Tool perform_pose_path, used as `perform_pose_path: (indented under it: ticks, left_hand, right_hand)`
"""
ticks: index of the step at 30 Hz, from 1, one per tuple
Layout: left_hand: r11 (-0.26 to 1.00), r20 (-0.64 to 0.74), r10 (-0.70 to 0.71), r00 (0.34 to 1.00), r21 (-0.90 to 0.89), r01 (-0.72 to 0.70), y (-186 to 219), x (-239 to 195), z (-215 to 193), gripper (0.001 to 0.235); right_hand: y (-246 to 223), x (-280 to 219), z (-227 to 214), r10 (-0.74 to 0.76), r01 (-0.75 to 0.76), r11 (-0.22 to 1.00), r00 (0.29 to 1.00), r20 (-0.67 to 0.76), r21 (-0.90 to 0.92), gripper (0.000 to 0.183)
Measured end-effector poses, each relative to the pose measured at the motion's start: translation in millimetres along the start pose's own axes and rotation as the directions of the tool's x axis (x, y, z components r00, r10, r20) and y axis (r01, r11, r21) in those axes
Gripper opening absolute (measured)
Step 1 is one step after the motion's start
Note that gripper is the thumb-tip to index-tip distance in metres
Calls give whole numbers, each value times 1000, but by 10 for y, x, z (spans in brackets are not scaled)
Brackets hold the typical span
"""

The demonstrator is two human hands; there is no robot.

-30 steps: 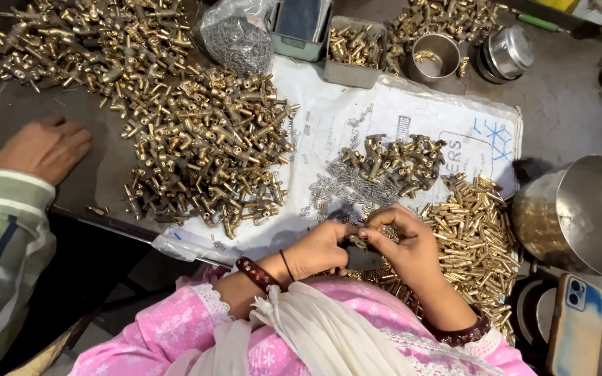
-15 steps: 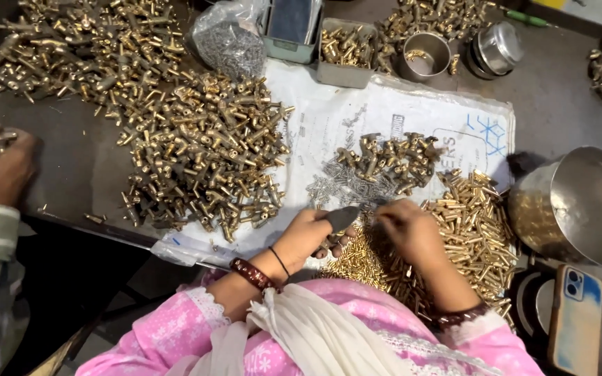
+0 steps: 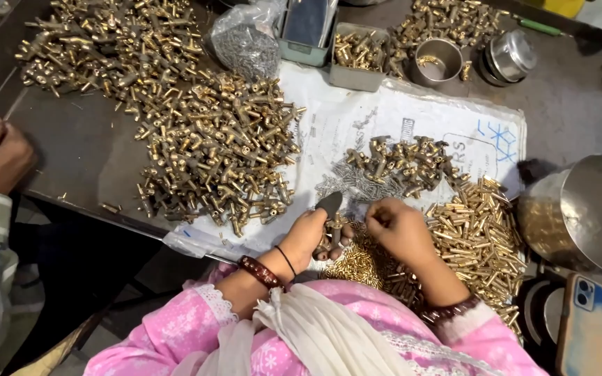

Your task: Sort and inspect small brass metal components on a workbench in a fabrication facility.

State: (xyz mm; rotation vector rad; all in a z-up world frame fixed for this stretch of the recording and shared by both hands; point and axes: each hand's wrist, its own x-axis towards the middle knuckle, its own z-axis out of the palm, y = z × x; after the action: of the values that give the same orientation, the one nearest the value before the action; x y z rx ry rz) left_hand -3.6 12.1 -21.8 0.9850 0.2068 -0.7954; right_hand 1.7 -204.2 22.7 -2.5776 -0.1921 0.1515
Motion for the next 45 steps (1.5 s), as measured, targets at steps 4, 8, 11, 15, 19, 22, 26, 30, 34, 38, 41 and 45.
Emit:
perform_pose_path:
  ticks: [4,8,11,15,19,22,26,30,34,38,41,45]
  left_hand:
    - [999,49,8,999,-44,-6,-10,71,34,46]
    - [997,8,12,1000,-76,-12,87,70,92,33]
    - [997,10,16,1000,-70,-15,137,79,123,28]
    - [1000,15,-7,1000,-9,7,102,160,63,27]
    - [999,56,-23,998,24,22,-1,243,-36,25]
    - [993,66,-17,998,121,9,35,184,23,27]
    - [989,120,-29,992,144,11,311,-129,284,29]
    - [923,225,-132,965,384,37,231,-182,258,32]
    - [957,269,-71,961,290,-11,15,-28,137,29]
    - [949,292,75,953,273,-158,-142,46,125,27]
    - [939,169,65,983,322,-117,-57,56,206,27]
    - [929,76,15,997,367,-42,-41,118,176,33]
  right_hand:
    - [-222,-134,-152,49,-29,879,998,-29,476,15]
    - [-467,-166,-206,-130,155,917,987,-91,367,15]
    - [-501,-147,-223,-258,283,932,957,-134,226,15]
    - [-497,-99,-226,-314,335,926,939,-139,172,17]
    - [-468,-99,-227,-293,306,934,952,-90,185,17]
    - [-431,-107,-251,-250,251,953,968,-29,167,18]
    - [-58,1,-360,-169,142,934,984,55,329,12]
    - [549,203,-564,315,-232,873,940,-130,430,19]
    - [1297,69,-440,265,-237,963,921,-286,130,31]
    - [1314,73,-606,226,-342,917,870,-438,-206,39]
    - [1447,259,-650,276,-389,900,857,-435,-196,38]
    - [1430,353,-565,334,-412,903,851,-405,-122,33]
